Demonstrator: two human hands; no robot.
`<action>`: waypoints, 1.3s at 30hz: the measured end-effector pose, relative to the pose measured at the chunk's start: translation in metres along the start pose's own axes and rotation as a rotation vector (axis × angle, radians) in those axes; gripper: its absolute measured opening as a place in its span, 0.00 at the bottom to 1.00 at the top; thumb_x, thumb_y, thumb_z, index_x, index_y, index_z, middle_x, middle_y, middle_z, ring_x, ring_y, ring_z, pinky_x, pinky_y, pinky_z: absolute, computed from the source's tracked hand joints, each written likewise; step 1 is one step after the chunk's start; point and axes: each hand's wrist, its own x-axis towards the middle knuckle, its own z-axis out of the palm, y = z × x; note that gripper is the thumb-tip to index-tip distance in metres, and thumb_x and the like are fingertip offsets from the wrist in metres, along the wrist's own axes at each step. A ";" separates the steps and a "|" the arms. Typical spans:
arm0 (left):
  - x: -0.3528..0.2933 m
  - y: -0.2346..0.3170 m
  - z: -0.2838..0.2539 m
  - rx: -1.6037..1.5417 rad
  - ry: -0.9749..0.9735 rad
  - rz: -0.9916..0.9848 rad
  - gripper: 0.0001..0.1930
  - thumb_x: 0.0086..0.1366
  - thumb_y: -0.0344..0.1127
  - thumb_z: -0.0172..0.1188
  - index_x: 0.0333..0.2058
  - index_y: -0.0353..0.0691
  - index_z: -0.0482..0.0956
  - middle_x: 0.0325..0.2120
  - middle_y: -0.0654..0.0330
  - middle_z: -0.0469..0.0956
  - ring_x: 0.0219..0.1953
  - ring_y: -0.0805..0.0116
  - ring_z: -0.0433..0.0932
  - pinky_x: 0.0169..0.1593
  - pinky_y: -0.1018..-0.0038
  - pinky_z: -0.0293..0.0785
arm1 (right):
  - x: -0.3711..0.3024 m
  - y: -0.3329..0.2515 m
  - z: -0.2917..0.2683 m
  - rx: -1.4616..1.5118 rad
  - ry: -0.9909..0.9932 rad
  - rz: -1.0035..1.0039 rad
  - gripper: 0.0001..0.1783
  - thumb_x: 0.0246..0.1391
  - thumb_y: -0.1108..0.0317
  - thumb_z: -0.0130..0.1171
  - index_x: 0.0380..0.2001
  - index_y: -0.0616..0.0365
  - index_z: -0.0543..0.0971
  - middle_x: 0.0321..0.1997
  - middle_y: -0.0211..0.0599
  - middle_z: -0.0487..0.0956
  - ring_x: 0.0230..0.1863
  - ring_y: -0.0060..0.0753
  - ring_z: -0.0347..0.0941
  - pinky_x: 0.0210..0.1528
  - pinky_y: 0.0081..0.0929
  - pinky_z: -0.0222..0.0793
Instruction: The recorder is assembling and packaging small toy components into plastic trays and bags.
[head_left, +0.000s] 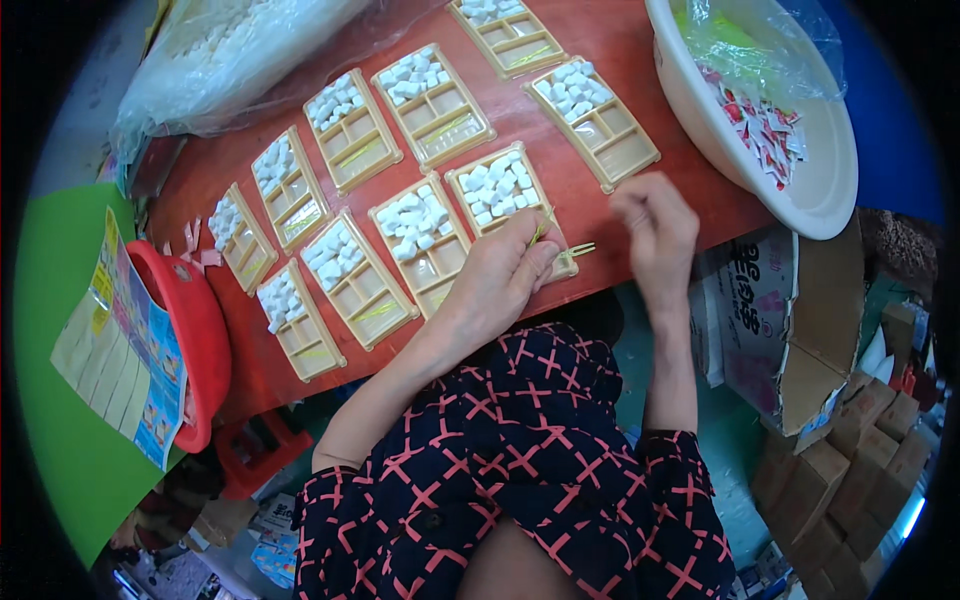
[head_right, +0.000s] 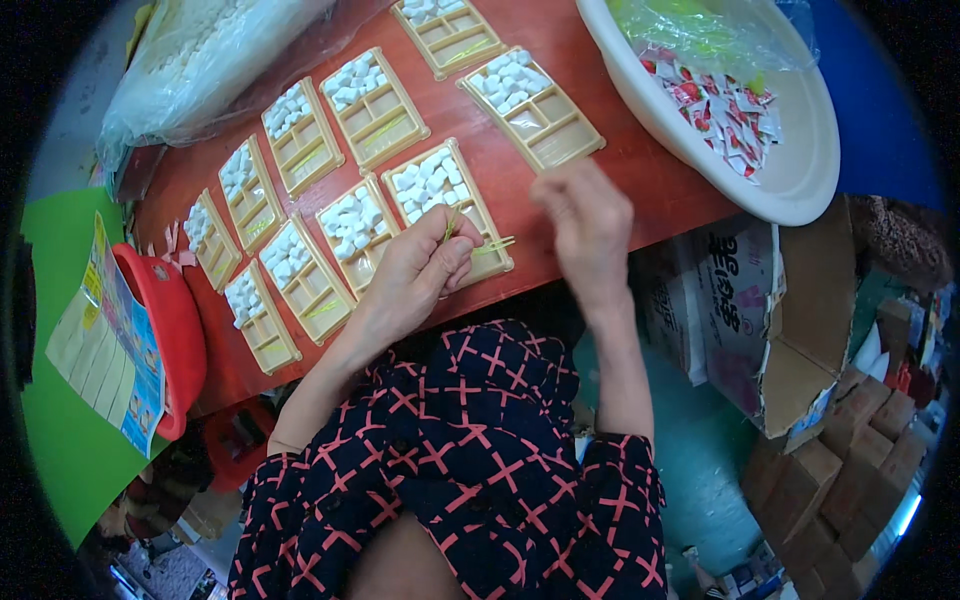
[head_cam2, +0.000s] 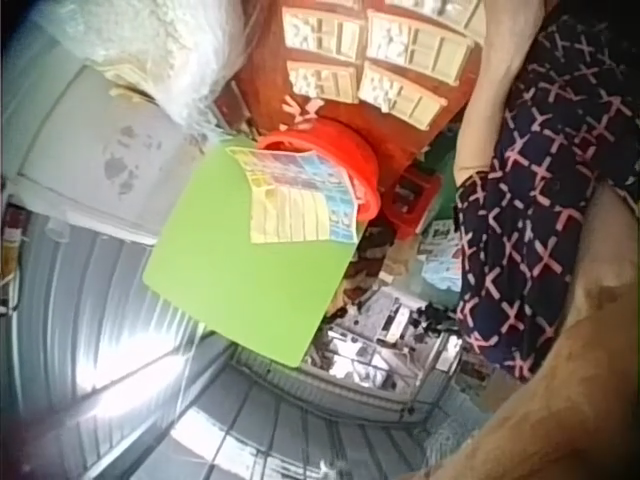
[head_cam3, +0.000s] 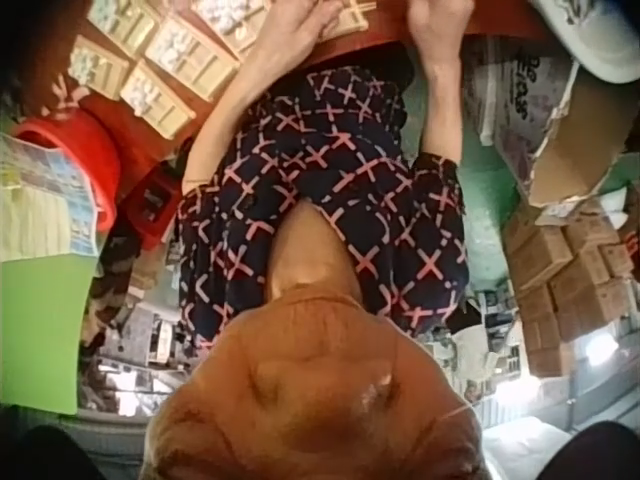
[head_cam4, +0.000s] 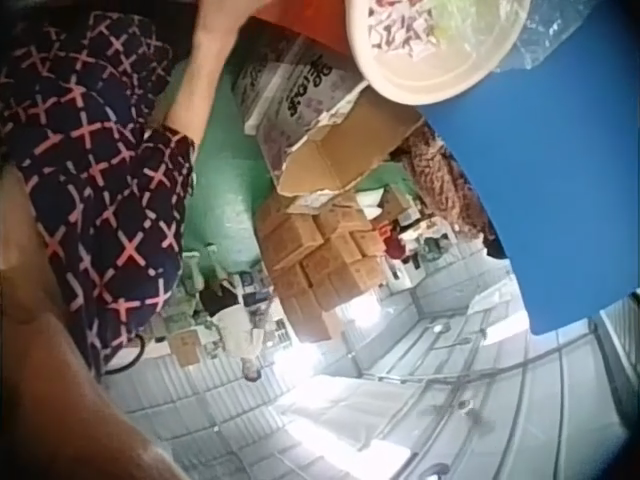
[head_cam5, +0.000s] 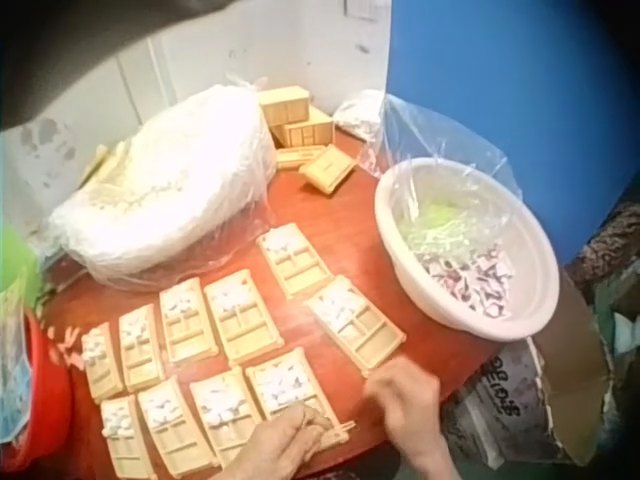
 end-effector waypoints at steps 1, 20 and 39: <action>0.002 0.004 0.001 -0.117 -0.022 -0.021 0.05 0.65 0.32 0.43 0.34 0.36 0.65 0.18 0.70 0.60 0.20 0.83 0.57 0.23 0.87 0.54 | 0.009 0.006 -0.005 0.076 0.014 0.061 0.02 0.46 0.80 0.51 0.23 0.65 0.70 0.22 0.31 0.69 0.24 0.21 0.62 0.27 0.16 0.59; 0.042 0.010 0.006 -0.472 0.147 -0.085 0.07 0.66 0.36 0.42 0.35 0.40 0.66 0.16 0.69 0.60 0.17 0.84 0.55 0.20 0.88 0.51 | 0.050 0.021 -0.022 -0.319 -0.021 -0.220 0.08 0.37 0.85 0.52 0.24 0.63 0.73 0.23 0.39 0.71 0.28 0.38 0.68 0.31 0.26 0.64; 0.069 0.113 -0.015 -0.469 -0.091 0.118 0.11 0.65 0.39 0.43 0.34 0.38 0.68 0.15 0.71 0.60 0.15 0.85 0.53 0.16 0.87 0.46 | 0.088 -0.044 -0.106 -0.695 0.281 -0.514 0.12 0.41 0.77 0.58 0.33 0.59 0.75 0.41 0.42 0.74 0.41 0.44 0.68 0.41 0.34 0.65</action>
